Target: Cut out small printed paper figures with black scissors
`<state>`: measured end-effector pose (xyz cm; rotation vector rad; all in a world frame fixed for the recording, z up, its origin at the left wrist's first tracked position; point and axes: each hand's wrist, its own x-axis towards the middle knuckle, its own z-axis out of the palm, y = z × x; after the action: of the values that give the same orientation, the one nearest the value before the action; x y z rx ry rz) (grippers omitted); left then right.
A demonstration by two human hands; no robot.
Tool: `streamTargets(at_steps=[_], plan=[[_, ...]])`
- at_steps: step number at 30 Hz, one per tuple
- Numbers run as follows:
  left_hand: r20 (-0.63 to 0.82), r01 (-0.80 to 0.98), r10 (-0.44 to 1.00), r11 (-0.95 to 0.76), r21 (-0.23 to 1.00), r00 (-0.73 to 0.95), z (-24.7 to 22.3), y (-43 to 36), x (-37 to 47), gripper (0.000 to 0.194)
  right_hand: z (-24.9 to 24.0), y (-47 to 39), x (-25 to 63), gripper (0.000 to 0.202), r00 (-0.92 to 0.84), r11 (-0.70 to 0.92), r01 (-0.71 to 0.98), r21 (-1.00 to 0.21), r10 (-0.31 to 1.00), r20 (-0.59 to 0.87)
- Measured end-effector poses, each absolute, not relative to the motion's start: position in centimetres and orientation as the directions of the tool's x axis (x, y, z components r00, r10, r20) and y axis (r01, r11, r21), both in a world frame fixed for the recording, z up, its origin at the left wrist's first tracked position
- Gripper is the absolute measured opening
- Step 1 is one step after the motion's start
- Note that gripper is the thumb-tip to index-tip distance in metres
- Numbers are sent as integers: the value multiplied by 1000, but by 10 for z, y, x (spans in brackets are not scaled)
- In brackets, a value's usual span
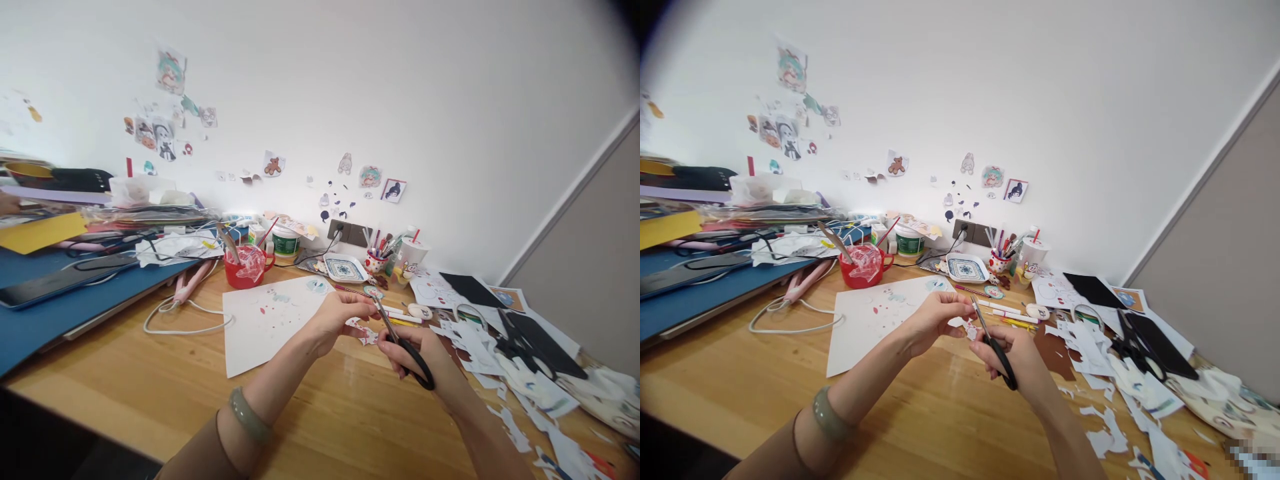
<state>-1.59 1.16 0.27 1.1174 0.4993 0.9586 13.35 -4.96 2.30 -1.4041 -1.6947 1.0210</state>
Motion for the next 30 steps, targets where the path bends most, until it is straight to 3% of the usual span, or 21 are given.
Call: streamTargets(at_steps=[30], plan=[[95, -386, 842, 140, 912, 530, 3, 12, -15, 19, 22, -48, 135, 12, -151, 90, 452, -887, 988, 24]])
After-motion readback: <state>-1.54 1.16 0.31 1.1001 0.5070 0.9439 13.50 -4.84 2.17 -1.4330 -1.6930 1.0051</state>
